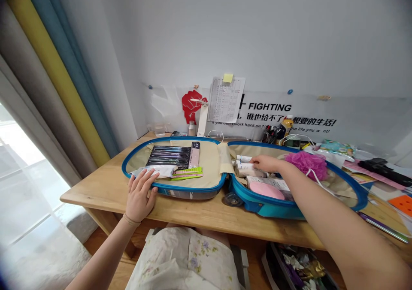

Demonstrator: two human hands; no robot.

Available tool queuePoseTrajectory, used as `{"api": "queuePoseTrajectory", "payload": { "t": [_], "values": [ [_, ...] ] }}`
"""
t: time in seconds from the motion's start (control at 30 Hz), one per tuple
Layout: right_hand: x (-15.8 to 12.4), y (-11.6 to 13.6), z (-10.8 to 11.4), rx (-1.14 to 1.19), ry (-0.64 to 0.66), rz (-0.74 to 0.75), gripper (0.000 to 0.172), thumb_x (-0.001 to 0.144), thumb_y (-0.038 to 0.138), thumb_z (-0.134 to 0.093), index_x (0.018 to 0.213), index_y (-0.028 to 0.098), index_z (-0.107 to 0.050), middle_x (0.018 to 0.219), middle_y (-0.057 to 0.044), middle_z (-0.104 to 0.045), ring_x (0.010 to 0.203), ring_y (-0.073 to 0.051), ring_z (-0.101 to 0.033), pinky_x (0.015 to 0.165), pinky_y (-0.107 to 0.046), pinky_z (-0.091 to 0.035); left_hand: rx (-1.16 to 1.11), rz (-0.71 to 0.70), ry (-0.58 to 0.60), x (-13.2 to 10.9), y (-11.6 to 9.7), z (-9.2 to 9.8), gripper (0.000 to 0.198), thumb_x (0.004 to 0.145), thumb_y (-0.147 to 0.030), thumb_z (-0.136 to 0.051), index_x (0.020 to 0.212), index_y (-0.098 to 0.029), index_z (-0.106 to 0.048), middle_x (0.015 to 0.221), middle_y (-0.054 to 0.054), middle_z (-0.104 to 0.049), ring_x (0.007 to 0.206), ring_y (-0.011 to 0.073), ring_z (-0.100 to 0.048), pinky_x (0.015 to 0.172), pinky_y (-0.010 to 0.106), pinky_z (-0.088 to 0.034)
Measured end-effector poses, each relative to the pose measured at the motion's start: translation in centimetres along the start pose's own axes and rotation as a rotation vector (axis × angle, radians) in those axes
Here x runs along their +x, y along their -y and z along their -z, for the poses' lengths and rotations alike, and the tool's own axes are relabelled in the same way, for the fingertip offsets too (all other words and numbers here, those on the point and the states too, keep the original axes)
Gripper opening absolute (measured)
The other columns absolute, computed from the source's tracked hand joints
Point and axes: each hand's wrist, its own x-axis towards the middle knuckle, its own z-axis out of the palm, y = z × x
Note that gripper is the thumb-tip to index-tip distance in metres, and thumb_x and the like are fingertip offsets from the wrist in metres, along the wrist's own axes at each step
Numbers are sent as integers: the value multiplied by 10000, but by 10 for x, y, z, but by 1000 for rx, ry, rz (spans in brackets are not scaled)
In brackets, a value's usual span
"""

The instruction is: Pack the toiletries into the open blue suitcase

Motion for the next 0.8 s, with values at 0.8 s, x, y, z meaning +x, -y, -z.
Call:
{"api": "queuePoseTrajectory", "payload": {
  "t": [0.8],
  "values": [
    [55, 224, -14, 290, 386, 145, 310, 832, 234, -582, 1112, 204, -712, 917, -34, -739, 656, -104, -643, 597, -202, -537, 16, -8, -2, 2, -1, 2, 409, 942, -278, -432, 1328, -242, -563, 1339, 80, -607, 1323, 248, -468, 1182, 432, -162]
  ]
}}
